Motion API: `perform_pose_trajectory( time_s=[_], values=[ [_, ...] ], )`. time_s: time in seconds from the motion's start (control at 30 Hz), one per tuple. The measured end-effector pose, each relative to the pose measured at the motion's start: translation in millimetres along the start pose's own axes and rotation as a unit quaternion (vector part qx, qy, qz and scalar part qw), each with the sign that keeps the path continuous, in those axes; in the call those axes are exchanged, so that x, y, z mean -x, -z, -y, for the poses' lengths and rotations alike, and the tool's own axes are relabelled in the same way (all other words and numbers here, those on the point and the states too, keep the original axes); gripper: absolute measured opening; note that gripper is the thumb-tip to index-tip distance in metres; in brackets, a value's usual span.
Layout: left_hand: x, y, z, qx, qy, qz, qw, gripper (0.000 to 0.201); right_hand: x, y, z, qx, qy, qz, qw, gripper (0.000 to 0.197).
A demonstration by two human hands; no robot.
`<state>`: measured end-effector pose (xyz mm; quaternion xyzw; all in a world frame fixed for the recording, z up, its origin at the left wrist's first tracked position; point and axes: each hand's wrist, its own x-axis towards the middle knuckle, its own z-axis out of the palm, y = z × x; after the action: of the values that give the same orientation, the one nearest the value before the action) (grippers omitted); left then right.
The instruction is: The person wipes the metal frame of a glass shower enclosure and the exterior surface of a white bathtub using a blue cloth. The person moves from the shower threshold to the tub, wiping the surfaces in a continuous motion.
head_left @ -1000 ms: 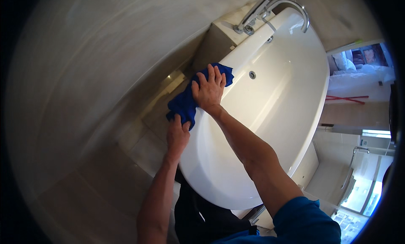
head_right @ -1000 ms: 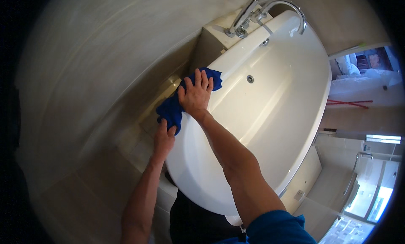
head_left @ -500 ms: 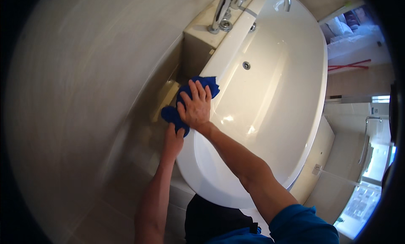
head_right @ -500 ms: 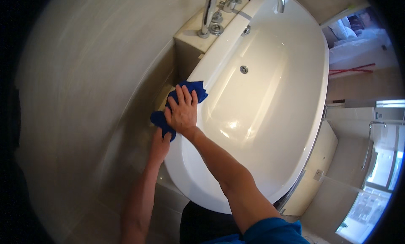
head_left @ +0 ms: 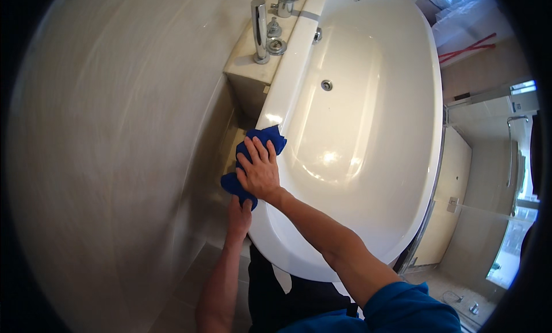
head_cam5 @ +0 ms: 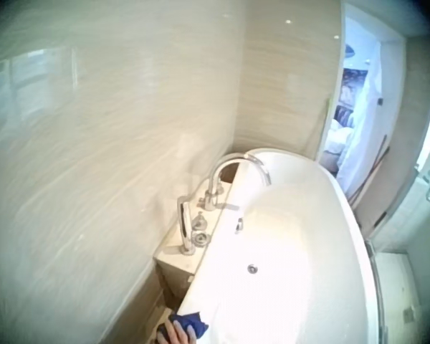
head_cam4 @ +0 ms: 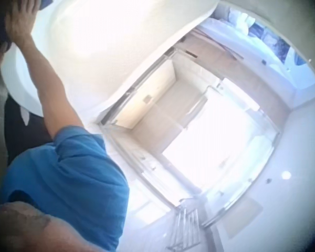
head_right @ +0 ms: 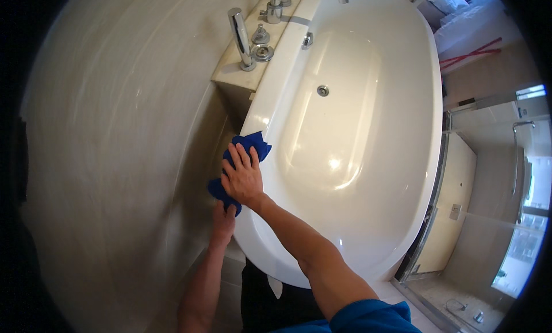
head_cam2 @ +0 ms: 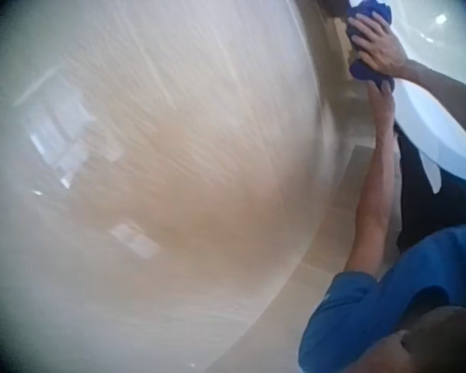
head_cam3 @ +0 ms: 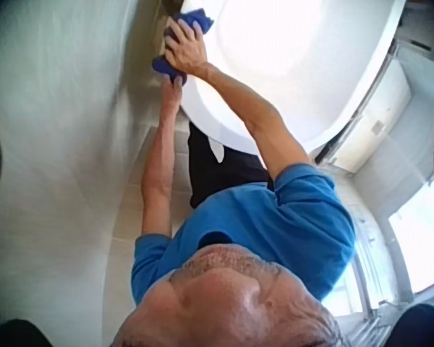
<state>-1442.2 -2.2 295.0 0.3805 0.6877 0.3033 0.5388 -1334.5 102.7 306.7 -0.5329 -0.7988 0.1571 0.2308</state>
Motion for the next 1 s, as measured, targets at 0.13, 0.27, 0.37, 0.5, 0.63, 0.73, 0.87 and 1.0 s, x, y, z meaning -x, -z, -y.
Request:
perform_pose_trajectory(
  time_s=[0.13, 0.27, 0.37, 0.5, 0.63, 0.73, 0.87, 1.0],
  values=[
    [-3.9, 3.6, -6.6, -0.025, -0.058, -0.018, 0.998, 0.036, -3.2, -3.1, 7.3, 0.001, -0.004, -0.007, 1.0, 0.04],
    [-14.1, 7.6, -9.6, -0.05, -0.072, 0.015, 0.996, 0.028, -14.5, 2.8, -6.5, 0.011, -0.037, -0.029, 0.999, 0.044],
    [-49.9, 8.5, -38.2, -0.07, -0.101, 0.021, 0.992, 0.02, -54.2, 6.7, -27.9, 0.039, -0.065, -0.082, 0.994, 0.047],
    [-89.2, -1.3, -59.5, -0.151, -0.096, 0.021, 0.984, 0.023, -98.0, 1.3, -58.5, 0.073, -0.102, -0.105, 0.987, 0.054],
    [-89.9, -8.0, -47.6, -0.102, -0.145, 0.005, 0.984, 0.024, -103.2, 3.2, -66.1, 0.107, -0.098, -0.103, 0.984, 0.053],
    [-64.3, 2.0, -33.0, -0.085, -0.133, 0.02, 0.987, 0.023, -75.9, 4.1, -54.5, 0.089, -0.078, -0.1, 0.988, 0.051],
    [-20.3, 13.1, -18.1, -0.051, -0.104, 0.013, 0.993, 0.024, -29.9, 7.2, -33.0, 0.02, -0.1, -0.085, 0.991, 0.05],
    [-29.8, 0.5, -16.3, -0.083, -0.05, -0.002, 0.995, 0.03, -39.5, 13.0, -35.6, 0.064, -0.083, -0.056, 0.993, 0.053]
  ],
)
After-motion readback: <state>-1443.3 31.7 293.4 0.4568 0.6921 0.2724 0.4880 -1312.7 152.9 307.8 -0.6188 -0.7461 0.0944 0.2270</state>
